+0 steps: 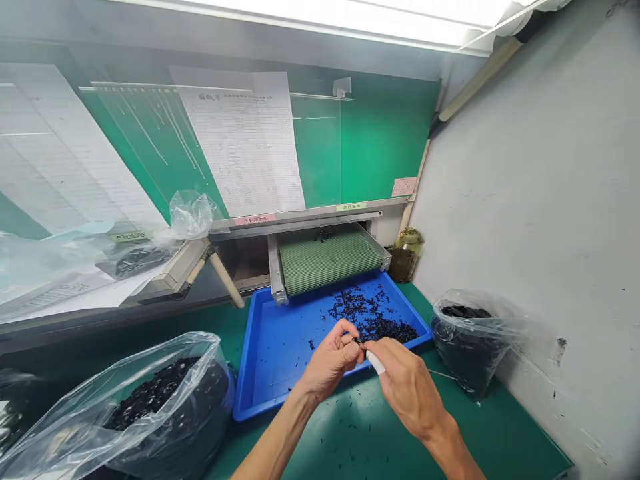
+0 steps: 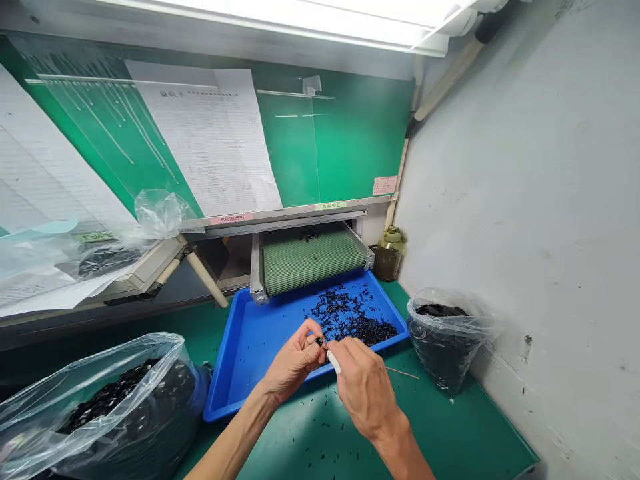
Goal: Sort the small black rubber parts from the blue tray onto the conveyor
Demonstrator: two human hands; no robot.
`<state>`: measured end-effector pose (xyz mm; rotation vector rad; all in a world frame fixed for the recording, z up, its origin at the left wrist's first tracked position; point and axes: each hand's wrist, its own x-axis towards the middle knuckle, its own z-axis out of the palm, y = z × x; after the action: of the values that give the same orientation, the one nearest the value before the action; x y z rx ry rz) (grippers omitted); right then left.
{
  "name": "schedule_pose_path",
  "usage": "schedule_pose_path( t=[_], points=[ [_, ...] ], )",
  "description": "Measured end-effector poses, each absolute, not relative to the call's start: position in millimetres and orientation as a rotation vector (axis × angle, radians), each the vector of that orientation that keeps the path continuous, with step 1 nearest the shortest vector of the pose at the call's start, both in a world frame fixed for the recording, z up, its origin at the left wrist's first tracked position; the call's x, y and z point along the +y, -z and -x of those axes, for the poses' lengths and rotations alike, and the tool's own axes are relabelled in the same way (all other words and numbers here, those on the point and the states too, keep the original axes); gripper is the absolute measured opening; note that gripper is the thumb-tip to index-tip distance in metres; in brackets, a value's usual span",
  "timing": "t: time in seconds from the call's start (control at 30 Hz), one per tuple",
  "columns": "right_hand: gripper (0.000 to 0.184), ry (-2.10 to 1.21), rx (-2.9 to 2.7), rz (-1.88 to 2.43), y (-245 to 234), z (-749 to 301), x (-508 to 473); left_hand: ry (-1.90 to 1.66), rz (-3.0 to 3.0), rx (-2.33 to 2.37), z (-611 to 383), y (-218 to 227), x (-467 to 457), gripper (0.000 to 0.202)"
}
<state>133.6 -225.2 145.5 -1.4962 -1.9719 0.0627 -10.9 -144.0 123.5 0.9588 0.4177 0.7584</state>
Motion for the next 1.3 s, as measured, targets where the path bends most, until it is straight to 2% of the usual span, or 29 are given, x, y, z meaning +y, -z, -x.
schedule_pose_path(
  t=[0.33,0.67,0.9,1.17,1.3],
  points=[
    [0.036,0.055,-1.962,1.504,-150,-136,-231,-0.756,-0.992,0.466,9,-126,-151,0.032],
    [0.031,0.109,-1.996,1.445,-154,-141,-233,-0.781,-1.025,0.5,5,-122,-153,0.034],
    [0.03,0.3,-2.026,1.558,-148,-141,-232,-0.799,-1.188,0.539,4,-123,-156,0.03],
    [0.023,0.298,-1.982,1.654,-135,-131,-229,-0.849,-1.252,0.592,1,-115,-156,0.027],
    [0.022,0.193,-1.883,1.742,-122,-121,-219,-0.93,-1.19,0.704,-5,-102,-153,0.031]
  ],
)
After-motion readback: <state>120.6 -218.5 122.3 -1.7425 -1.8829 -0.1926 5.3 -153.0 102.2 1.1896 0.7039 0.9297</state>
